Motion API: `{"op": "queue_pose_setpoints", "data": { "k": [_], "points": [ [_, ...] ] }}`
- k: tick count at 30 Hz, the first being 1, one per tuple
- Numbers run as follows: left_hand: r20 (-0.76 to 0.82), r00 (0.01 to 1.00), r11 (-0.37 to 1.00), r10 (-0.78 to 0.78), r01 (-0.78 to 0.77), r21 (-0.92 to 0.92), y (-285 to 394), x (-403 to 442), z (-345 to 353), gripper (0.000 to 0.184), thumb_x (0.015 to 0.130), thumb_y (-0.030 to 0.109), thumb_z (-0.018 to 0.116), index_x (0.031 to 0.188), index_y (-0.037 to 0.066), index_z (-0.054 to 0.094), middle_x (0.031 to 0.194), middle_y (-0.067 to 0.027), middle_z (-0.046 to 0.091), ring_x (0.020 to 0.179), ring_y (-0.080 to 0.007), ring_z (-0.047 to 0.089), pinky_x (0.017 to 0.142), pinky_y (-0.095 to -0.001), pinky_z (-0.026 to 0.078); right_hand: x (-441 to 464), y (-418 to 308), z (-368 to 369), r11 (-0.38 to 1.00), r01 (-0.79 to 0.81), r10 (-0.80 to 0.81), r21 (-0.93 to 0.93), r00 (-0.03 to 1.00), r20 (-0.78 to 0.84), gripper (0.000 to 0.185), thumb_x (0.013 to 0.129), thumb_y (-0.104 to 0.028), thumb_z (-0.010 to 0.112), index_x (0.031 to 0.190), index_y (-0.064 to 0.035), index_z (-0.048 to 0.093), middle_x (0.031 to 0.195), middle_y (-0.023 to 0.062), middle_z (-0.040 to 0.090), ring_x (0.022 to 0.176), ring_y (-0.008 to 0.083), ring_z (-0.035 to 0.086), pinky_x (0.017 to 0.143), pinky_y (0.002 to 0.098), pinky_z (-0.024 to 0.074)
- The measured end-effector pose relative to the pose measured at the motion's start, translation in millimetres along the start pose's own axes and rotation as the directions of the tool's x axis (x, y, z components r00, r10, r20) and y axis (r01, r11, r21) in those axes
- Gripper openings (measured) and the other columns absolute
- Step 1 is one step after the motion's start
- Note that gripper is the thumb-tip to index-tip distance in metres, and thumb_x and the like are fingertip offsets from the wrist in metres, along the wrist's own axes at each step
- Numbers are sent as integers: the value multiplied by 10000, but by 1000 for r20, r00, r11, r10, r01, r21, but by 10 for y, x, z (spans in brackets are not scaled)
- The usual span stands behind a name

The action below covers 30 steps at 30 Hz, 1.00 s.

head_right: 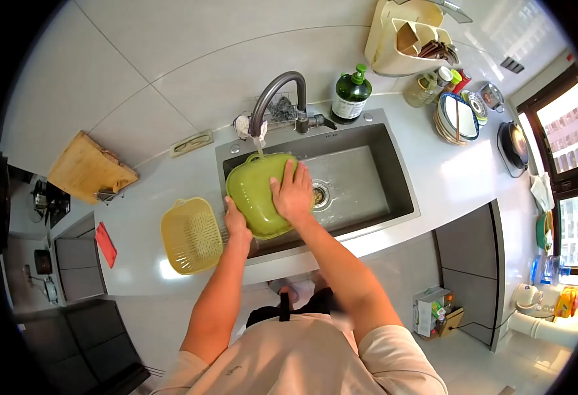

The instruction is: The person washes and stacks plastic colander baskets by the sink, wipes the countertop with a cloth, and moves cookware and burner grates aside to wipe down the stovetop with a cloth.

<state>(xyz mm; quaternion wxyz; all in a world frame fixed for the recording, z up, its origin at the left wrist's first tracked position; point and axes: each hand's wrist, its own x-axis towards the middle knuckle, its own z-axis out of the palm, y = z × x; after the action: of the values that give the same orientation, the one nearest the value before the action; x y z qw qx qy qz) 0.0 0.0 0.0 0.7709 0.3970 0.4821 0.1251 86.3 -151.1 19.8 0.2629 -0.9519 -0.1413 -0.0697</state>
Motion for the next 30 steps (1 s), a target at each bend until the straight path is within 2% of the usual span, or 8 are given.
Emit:
{"op": "queue_pose_setpoints", "data": {
  "k": [2, 5, 8, 11, 15, 18, 26, 30],
  "points": [
    [-29, 998, 992, -59, 56, -113, 78, -36, -38, 727, 1108, 603, 432, 1511, 5, 524, 1468, -125, 607, 1269, -294, 626, 1103, -418, 490, -16, 4, -92, 974, 226, -226, 7, 974, -13, 693, 1074, -489, 510, 1581, -23, 439, 1580, 262, 484, 1464, 490, 433, 1199, 555, 351],
    [-33, 990, 977, -138, 131, -166, -178, -116, 278, 731, 1110, 608, 417, 1519, 11, 517, 1488, -121, 594, 1289, -292, 613, 1113, -426, 482, 225, 597, -226, 873, -259, 203, 412, 964, 174, 692, 1089, -508, 476, 1564, -5, 465, 1524, 289, 527, 1423, 479, 474, 1193, 532, 370],
    [20, 993, 973, -119, 121, -196, -221, 29, 255, 734, 1106, 629, 398, 1555, 54, 482, 1559, -114, 535, 1359, -300, 562, 1141, -464, 461, 456, 1014, -36, 634, -617, 397, 466, 776, 490, 686, 1098, -515, 462, 1546, 4, 489, 1521, 258, 553, 1417, 434, 505, 1182, 491, 394],
    [83, 975, 942, -204, 219, -255, -282, 121, 104, 735, 1101, 648, 378, 1590, 103, 440, 1625, -104, 463, 1426, -313, 501, 1171, -506, 433, 391, 1079, -94, 230, -733, 512, 640, 651, 561, 680, 1099, -517, 470, 1547, -6, 500, 1576, 201, 532, 1435, 387, 507, 1179, 452, 400],
    [136, 972, 923, -190, 224, -313, -118, 144, 143, 709, 1112, 632, 352, 1598, 121, 426, 1651, -101, 428, 1454, -320, 471, 1188, -523, 415, 366, 1157, -108, -30, -879, 372, 475, 431, 822, 433, 1085, -452, 563, 1391, -153, 627, 1244, 69, 650, 1093, 256, 594, 1037, 508, 467],
    [212, 966, 937, -151, 208, -282, -32, 221, 98, 663, 1120, 612, 353, 1573, 138, 454, 1620, -87, 465, 1438, -297, 488, 1173, -514, 431, 281, 1234, 36, -175, -833, 266, 524, 472, 840, 264, 1087, -385, 596, 1260, -194, 649, 1108, 18, 610, 982, 190, 549, 957, 490, 485],
    [216, 969, 982, -118, 82, 168, 133, 543, -55, 344, 1139, 457, 482, 1331, 203, 613, 958, 56, 642, 735, -89, 521, 632, -268, 444, 218, 1487, -7, -147, -843, 372, 518, 438, 818, 96, 1090, -268, 618, 1133, -206, 677, 821, -58, 601, 656, 100, 513, 531, 251, 387],
    [301, 929, 826, -215, 9, 563, 120, 733, -236, 273, 1141, 380, 488, 1289, 198, 628, 876, 28, 623, 702, -116, 523, 598, -282, 445, 150, 1855, 42, -118, -812, 301, 571, 519, 800, 107, 1085, -222, 629, 1151, -158, 683, 844, -49, 646, 641, 73, 516, 502, 240, 405]
  ]
}}
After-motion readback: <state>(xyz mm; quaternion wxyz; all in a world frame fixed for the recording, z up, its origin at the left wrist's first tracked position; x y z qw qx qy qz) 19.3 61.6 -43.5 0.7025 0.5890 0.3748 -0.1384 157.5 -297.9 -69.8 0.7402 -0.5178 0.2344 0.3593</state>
